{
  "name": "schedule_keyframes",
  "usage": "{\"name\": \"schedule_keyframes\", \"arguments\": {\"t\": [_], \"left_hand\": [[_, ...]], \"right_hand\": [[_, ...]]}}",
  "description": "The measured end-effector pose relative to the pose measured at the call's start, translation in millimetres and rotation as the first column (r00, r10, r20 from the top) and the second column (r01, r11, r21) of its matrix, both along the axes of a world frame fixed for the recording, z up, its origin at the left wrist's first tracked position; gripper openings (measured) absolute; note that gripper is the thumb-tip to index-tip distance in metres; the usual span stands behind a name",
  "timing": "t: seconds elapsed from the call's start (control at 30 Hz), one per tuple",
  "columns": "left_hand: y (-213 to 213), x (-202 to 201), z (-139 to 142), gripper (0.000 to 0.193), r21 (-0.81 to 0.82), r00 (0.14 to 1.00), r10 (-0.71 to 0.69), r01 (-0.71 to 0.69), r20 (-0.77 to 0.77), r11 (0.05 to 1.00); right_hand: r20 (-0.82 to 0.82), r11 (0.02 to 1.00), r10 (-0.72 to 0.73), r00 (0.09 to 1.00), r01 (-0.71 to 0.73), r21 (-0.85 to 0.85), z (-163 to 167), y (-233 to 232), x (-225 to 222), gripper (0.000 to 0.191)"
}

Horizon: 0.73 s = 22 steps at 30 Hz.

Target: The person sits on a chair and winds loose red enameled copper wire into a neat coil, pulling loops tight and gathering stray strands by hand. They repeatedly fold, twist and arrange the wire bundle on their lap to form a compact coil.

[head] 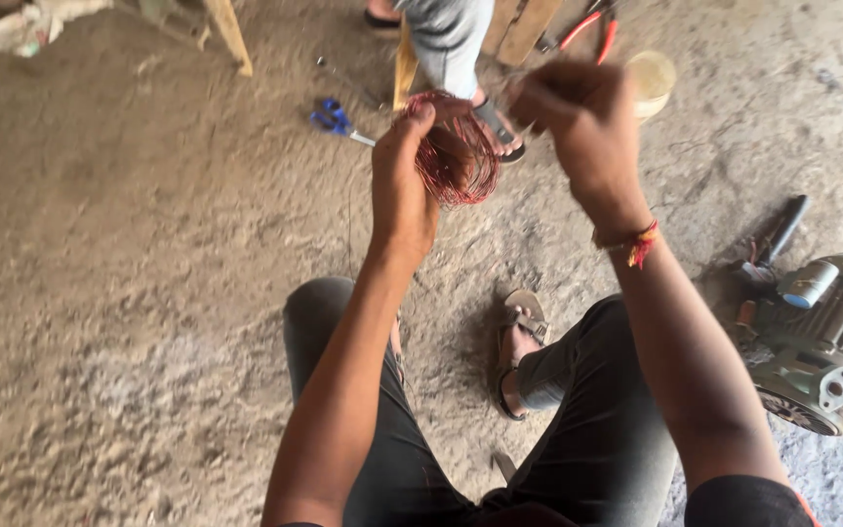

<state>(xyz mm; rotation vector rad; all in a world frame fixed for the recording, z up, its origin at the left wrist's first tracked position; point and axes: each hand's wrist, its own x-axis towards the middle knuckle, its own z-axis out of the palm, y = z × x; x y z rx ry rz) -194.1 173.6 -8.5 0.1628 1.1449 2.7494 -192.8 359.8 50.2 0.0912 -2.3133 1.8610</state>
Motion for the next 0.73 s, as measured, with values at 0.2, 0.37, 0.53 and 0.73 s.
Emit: {"name": "schedule_keyframes", "arguments": {"t": [0.2, 0.37, 0.53, 0.73], "left_hand": [[27.4, 4.4, 4.6, 0.036, -0.048, 0.996, -0.092, 0.093, 0.013, 0.995], [32.4, 5.7, 10.0, 0.035, -0.077, 0.995, -0.096, 0.098, 0.021, 0.992], [28.1, 0.6, 5.2, 0.031, -0.019, 0.991, -0.125, 0.126, 0.048, 0.992], [27.8, -2.6, -5.6, 0.028, 0.085, 0.984, -0.16, 0.153, 0.081, 0.985]], "right_hand": [[0.104, 0.95, 0.273, 0.956, -0.251, -0.183, -5.6, 23.0, 17.5, 0.019], [0.033, 0.755, 0.512, 0.858, -0.431, -0.493, -11.5, 53.8, 21.8, 0.027], [-0.024, 0.632, 0.502, 0.865, -0.386, -0.672, -28.2, 60.6, 16.6, 0.018], [-0.054, 0.616, 0.521, 0.852, -0.42, -0.667, -40.9, 66.9, 7.6, 0.018]]}}
